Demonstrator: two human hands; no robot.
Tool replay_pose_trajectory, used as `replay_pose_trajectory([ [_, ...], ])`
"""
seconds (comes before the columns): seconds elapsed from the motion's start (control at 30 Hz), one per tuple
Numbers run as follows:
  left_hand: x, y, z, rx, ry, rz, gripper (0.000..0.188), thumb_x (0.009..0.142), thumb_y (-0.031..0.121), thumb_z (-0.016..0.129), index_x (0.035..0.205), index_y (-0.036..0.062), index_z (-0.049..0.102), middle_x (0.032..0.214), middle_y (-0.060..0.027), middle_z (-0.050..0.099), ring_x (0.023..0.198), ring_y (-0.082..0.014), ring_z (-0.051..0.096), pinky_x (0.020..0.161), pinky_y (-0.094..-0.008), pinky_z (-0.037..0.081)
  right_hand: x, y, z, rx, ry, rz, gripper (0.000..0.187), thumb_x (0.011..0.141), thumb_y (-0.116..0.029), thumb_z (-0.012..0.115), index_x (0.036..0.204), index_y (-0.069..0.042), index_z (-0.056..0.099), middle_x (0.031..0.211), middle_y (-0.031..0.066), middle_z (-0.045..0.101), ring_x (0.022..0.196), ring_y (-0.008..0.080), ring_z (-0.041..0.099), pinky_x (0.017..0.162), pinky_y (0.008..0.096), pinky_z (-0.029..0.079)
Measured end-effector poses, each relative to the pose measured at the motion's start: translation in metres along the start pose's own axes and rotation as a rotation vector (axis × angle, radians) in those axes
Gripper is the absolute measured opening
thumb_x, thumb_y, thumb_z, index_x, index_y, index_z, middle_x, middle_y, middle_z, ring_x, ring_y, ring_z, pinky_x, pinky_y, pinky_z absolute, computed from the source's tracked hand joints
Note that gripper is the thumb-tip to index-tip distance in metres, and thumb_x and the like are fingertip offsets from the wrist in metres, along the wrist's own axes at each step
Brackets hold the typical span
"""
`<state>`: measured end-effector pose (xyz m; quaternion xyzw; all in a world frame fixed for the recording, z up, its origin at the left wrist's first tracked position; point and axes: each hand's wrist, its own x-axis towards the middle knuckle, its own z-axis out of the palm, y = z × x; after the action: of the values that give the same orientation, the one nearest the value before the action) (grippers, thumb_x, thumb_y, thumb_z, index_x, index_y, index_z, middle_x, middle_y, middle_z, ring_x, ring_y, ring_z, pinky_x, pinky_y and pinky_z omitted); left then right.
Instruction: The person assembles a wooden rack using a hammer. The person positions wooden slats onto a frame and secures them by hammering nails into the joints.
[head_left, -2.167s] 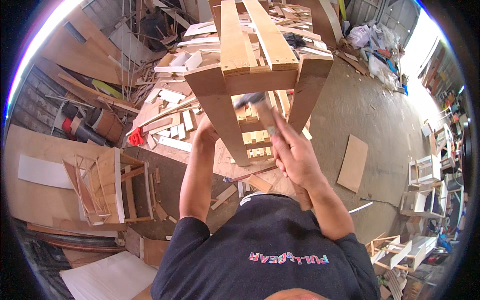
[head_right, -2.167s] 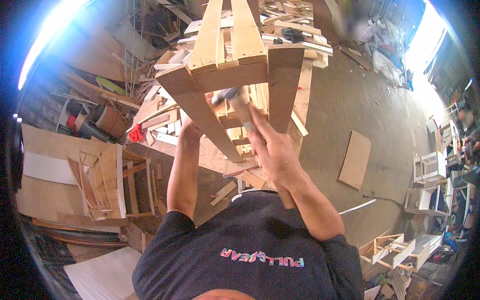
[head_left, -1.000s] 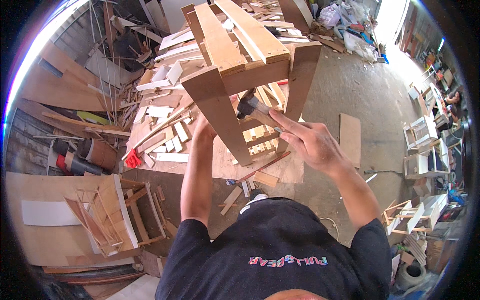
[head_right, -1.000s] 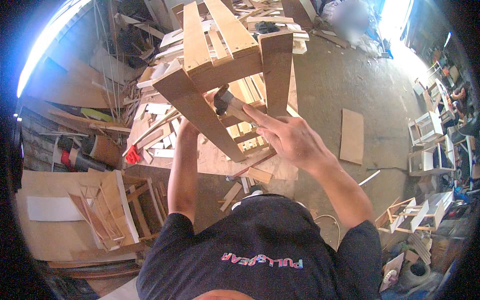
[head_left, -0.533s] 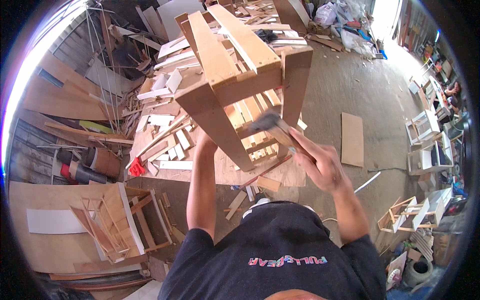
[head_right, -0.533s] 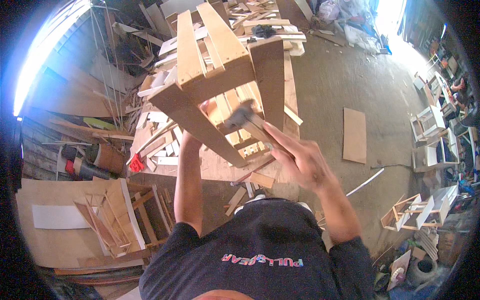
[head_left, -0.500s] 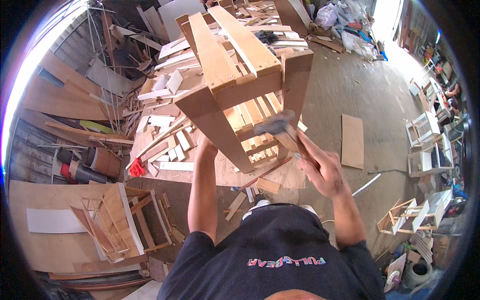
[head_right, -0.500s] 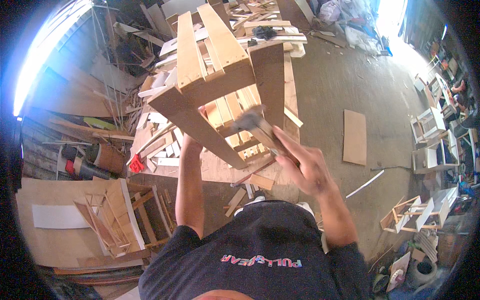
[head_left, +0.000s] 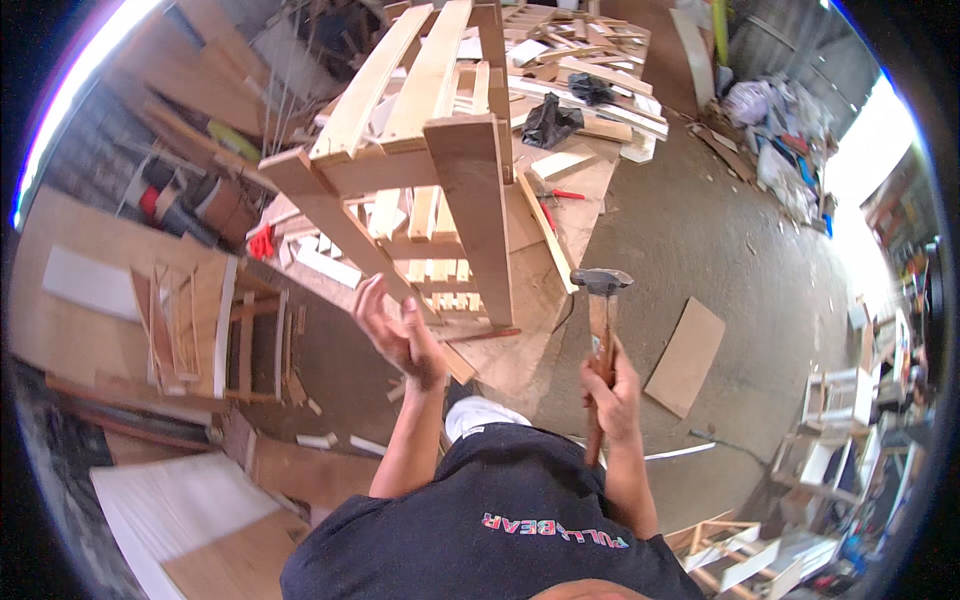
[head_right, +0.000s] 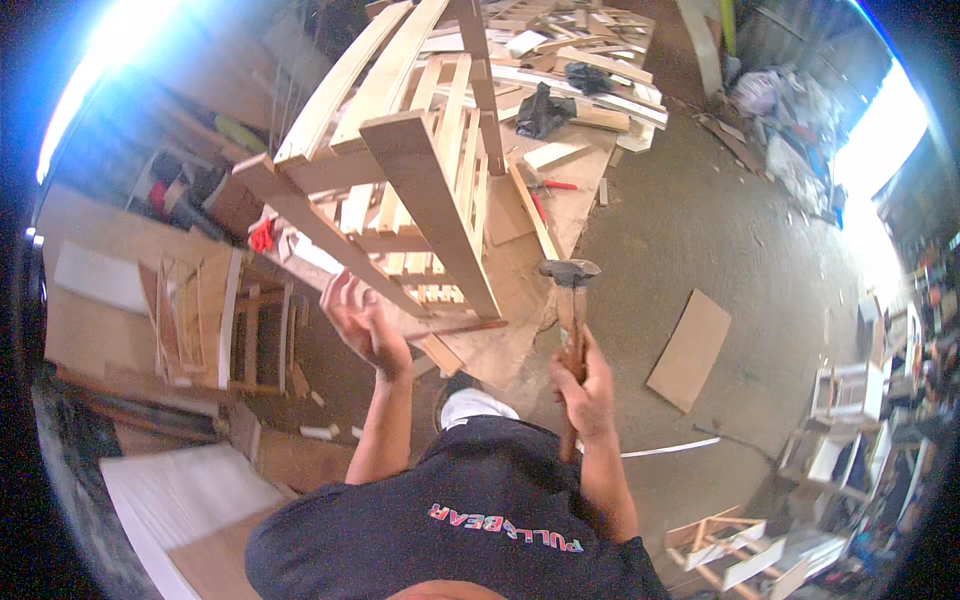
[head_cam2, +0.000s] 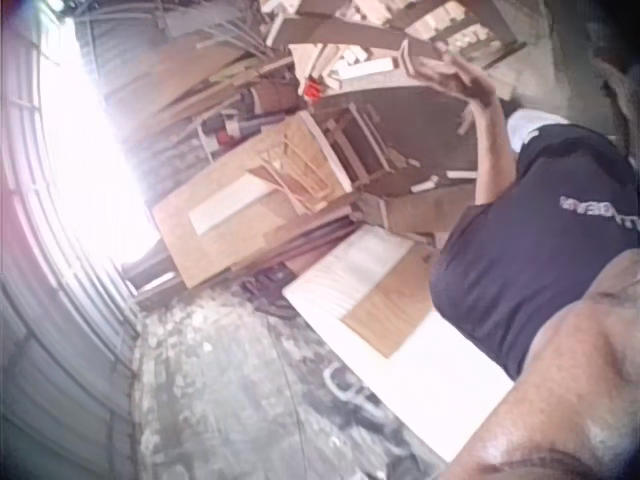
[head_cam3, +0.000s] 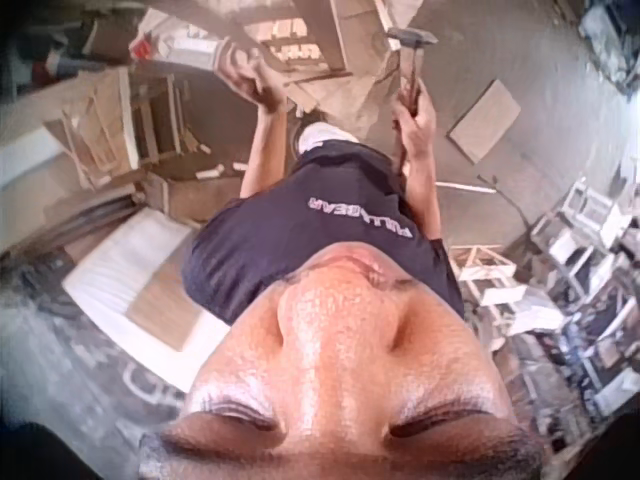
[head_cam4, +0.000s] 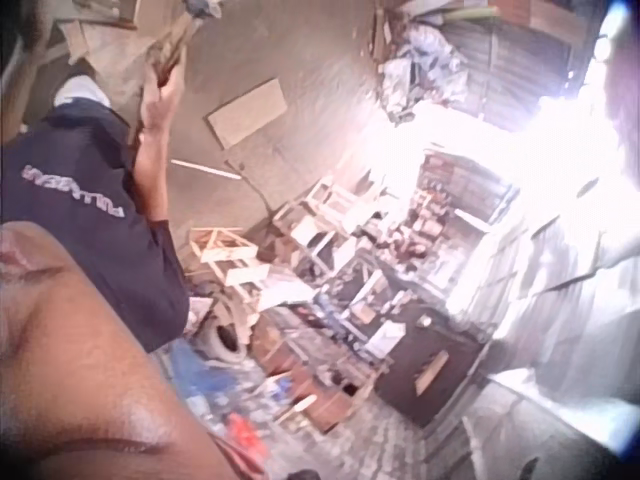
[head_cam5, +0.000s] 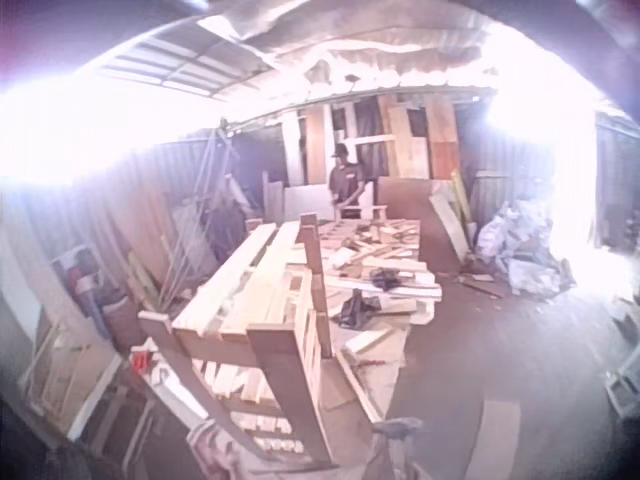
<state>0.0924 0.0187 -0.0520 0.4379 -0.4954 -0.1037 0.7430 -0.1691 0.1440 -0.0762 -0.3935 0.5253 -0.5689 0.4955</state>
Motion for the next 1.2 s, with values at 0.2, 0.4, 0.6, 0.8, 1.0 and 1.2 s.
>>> replay_pose_trajectory([
  [0.2,-0.051,0.053,0.042,0.001,-0.072,-0.049,0.031,0.101,0.005,0.056,0.131,-0.0025,0.058,0.132,-0.0126,0.06,0.123,-0.0221,0.057,0.111,-0.0432,0.043,-0.001,0.014,-0.044,-0.194,-0.159,0.388,0.058,0.102,-0.007,0.062,0.155,-0.008,0.039,0.083,0.0015,0.058,0.059,0.0102,0.054,0.051,0.0271,0.046],
  [0.4,-0.06,0.057,0.061,0.087,-0.024,-0.036,0.029,0.101,0.001,0.055,0.129,-0.0031,0.059,0.126,-0.0145,0.061,0.116,-0.0227,0.061,0.106,-0.0413,0.048,0.039,-0.021,-0.084,-0.192,-0.406,0.356,0.044,0.102,-0.016,0.064,0.143,-0.005,0.051,0.084,0.0072,0.065,0.066,0.0167,0.063,0.06,0.0337,0.051],
  [0.6,-0.011,0.077,0.095,0.351,0.085,0.321,0.035,0.105,0.011,0.057,0.135,-0.0053,0.055,0.134,-0.0184,0.058,0.122,-0.0285,0.061,0.11,-0.0475,0.049,0.124,-0.037,-0.099,-0.609,-0.458,0.282,0.048,0.103,-0.035,0.061,0.137,-0.001,0.057,0.093,0.0241,0.072,0.085,0.0368,0.073,0.079,0.0472,0.054],
  [0.8,0.049,0.114,0.129,0.512,0.068,0.547,0.056,0.106,0.026,0.058,0.147,-0.0091,0.048,0.151,-0.0235,0.048,0.141,-0.0359,0.05,0.121,-0.0522,0.04,0.222,-0.099,-0.074,-0.195,-0.78,0.22,0.042,0.11,-0.029,0.055,0.139,0.002,0.055,0.074,-0.002,0.055,0.054,0.0047,0.051,0.048,0.0233,0.042],
  [1.0,0.086,0.13,0.152,0.642,0.095,0.462,0.039,0.101,0.017,0.066,0.131,-0.0087,0.065,0.13,-0.0209,0.068,0.128,-0.035,0.061,0.113,-0.0476,0.045,0.298,-0.132,0.003,-0.214,-1.048,0.158,0.055,0.112,-0.033,0.052,0.155,0.0,0.042,0.073,0.0012,0.057,0.054,0.009,0.054,0.05,0.028,0.046],
  [1.2,0.072,0.131,0.16,0.907,0.259,0.41,0.033,0.107,0.018,0.059,0.125,-0.0084,0.07,0.138,-0.0242,0.068,0.142,-0.0391,0.055,0.123,-0.053,0.037,0.358,-0.167,0.074,-0.281,-1.483,0.052,0.06,0.111,-0.023,0.052,0.166,-0.012,0.033,0.079,0.0072,0.064,0.064,0.0144,0.062,0.062,0.0332,0.052],
])
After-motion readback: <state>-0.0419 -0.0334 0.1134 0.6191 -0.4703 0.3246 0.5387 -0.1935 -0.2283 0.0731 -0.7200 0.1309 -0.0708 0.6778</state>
